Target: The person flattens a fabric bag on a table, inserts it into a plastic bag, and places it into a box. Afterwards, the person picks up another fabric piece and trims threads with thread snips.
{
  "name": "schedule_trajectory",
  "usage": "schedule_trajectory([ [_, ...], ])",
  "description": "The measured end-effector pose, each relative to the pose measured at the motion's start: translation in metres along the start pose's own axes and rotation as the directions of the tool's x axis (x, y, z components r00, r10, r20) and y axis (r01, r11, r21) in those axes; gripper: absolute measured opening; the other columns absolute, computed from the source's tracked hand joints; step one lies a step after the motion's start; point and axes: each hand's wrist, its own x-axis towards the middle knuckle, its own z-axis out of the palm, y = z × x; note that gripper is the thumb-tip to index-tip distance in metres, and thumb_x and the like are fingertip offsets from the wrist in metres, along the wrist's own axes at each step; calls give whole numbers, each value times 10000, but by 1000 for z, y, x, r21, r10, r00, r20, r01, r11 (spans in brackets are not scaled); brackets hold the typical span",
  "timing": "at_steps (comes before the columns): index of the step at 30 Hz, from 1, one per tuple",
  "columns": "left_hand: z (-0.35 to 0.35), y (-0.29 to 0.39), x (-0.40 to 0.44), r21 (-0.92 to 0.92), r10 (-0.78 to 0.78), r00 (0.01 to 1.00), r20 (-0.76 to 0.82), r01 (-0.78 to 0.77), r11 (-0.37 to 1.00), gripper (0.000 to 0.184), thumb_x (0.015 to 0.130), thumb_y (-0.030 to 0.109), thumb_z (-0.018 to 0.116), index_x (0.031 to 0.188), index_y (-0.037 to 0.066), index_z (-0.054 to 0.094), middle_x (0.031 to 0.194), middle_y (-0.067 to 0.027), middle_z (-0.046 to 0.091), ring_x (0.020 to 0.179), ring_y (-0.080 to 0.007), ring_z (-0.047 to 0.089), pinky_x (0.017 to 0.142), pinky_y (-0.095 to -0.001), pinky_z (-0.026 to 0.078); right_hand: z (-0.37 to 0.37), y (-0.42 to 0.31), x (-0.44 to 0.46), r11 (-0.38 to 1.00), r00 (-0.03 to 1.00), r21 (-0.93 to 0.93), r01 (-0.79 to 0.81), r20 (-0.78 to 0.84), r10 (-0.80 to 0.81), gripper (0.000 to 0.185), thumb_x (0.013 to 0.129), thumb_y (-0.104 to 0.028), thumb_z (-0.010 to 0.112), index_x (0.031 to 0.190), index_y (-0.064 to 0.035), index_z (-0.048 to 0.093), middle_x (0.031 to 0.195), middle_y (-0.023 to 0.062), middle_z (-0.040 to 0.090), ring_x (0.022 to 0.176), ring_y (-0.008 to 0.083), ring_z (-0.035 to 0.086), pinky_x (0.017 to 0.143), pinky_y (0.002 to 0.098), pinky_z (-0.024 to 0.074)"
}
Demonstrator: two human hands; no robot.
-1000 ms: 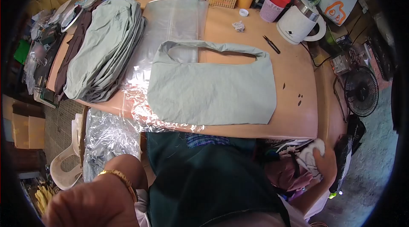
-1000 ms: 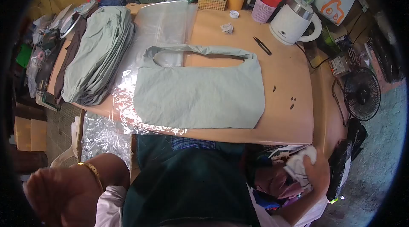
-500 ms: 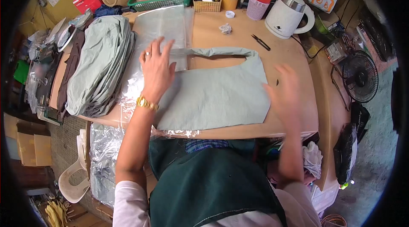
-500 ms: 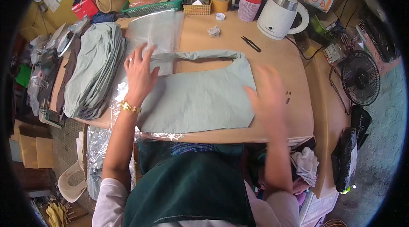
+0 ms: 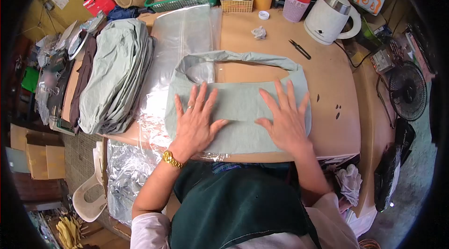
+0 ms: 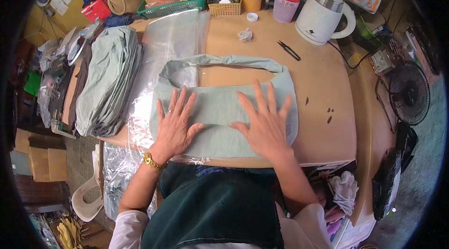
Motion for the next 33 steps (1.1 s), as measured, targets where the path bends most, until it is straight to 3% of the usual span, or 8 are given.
schedule_trajectory([
  [8,29,-67,-18,70,-62,998,-34,64,995,806,905,573,477,1526,123,230,1599,-80,175,1471,-323,141,1127,-637,41,55,35,-25,973,972,-22,-229,48,229,707,857,-528,593,1460,-234,371,1571,122,212,1447,401,126,1074,721,60],
  [12,27,-37,-30,64,-141,990,-27,143,988,812,905,595,463,1529,132,224,1595,-110,169,1474,-331,116,1112,-663,36,48,30,-24,971,978,-119,-207,-8,207,724,857,-537,585,1467,-219,360,1572,125,209,1446,398,138,1086,705,62],
  [15,32,-6,-35,24,-112,994,-11,112,993,819,901,597,471,1529,134,222,1593,-126,165,1472,-334,124,1099,-684,40,37,2,-20,991,993,122,-55,-102,68,715,852,-508,607,1456,-197,384,1571,127,214,1446,385,155,1101,681,69],
  [20,11,-41,-43,-11,-190,981,31,191,982,650,948,401,499,1500,119,304,1586,-133,194,1464,-353,152,1107,-667,52,44,23,-29,999,993,-12,-31,111,32,710,845,-460,633,1456,-194,388,1571,129,219,1457,351,151,1124,644,65],
  [23,7,-91,-79,-315,-212,938,-275,120,941,603,881,329,625,1396,70,447,1467,-208,368,1360,-408,331,1116,-529,255,35,53,-37,979,974,-78,-186,114,194,708,848,-459,629,1458,-191,387,1569,129,229,1459,344,149,1130,635,58],
  [24,-5,-91,-93,-459,-267,949,-166,165,873,678,809,373,710,1365,65,472,1415,-229,409,1316,-421,376,1089,-482,317,35,63,-35,982,978,-71,-178,102,184,708,848,-459,629,1458,-191,387,1569,129,229,1459,344,149,1130,635,58],
  [29,-19,-70,-108,-164,5,981,-194,-38,986,814,712,444,794,1367,89,468,1392,-187,447,1269,-359,447,1052,-470,364,22,60,-22,984,973,-18,-176,152,176,666,835,-382,676,1408,-128,449,1531,163,297,1426,374,233,1133,624,77],
  [33,-18,-56,-90,-437,-180,937,-298,33,899,550,748,182,780,1241,80,559,1168,-158,568,1083,-346,562,897,-399,480,22,-14,5,919,992,374,125,-19,-127,640,780,-235,743,1333,-53,477,1497,194,329,1414,366,262,1138,583,147],
])
